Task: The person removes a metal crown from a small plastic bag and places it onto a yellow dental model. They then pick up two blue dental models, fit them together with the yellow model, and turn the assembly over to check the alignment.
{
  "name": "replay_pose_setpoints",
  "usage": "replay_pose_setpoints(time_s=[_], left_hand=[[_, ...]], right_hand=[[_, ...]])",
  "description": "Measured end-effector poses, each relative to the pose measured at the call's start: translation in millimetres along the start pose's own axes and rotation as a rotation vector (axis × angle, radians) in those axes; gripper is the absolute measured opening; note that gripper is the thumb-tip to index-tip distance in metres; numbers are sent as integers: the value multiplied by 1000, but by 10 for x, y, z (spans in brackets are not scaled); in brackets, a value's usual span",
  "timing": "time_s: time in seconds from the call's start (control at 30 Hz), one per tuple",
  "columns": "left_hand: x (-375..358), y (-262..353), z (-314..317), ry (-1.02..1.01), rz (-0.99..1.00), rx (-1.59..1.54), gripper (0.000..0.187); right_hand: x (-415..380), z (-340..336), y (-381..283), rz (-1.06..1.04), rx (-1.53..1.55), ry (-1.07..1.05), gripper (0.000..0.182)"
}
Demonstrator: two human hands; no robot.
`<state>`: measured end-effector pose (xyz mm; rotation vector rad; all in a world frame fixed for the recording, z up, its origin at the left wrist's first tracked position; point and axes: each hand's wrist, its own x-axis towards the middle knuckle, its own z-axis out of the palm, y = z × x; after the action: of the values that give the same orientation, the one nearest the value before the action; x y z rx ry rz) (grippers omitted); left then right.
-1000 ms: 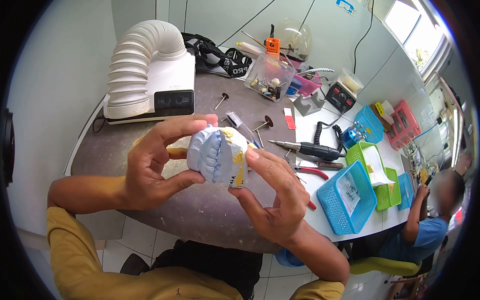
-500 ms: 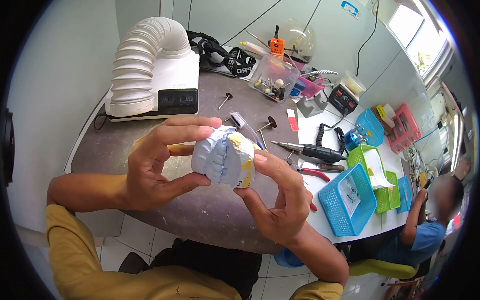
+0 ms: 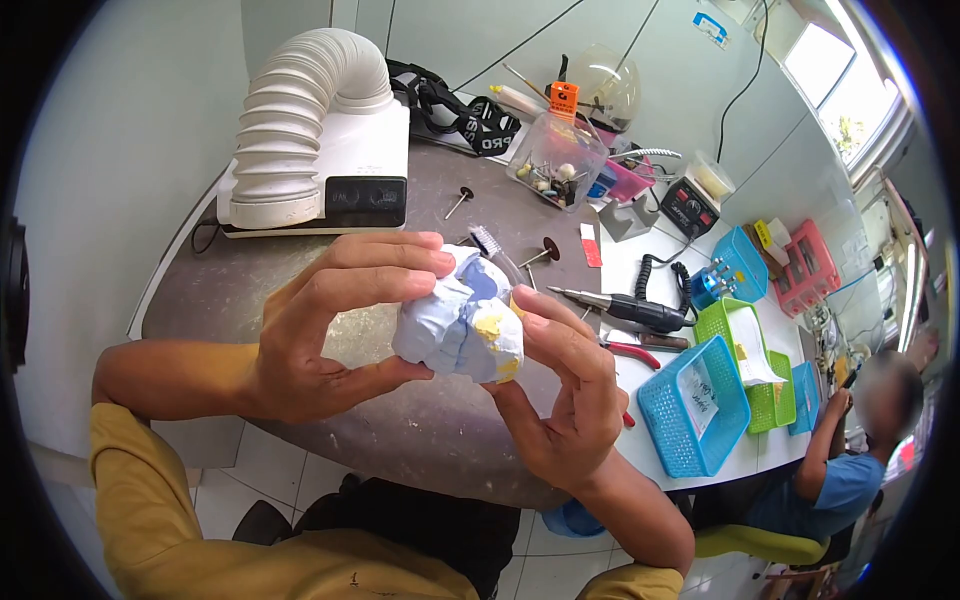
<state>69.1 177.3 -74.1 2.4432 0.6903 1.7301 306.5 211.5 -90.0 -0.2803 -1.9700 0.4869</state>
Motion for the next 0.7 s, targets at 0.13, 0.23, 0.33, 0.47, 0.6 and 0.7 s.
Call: replay_pose_setpoints(time_s=[0.13, 0.23, 0.33, 0.47, 0.6, 0.7], left_hand=[[4, -9, -10, -22, 30, 43, 59], [3, -19, -15, -27, 22, 36, 60], [-1, -12, -11, -31, -4, 16, 62], [7, -5, -27, -55, -31, 2, 64], [-13, -10, -14, -58, -90, -53, 64], [-23, -23, -19, -82, -101, -67, 64]], right_hand=[[-10, -15, 19, -1, -30, -21, 60], [-5, -3, 11, -23, -56, -16, 60], [-13, -10, -10, 17, -56, -3, 61], [-10, -25, -15, 20, -78, -11, 61], [1, -24, -21, 14, -79, -12, 63], [-1, -37, -19, 15, -94, -29, 64]])
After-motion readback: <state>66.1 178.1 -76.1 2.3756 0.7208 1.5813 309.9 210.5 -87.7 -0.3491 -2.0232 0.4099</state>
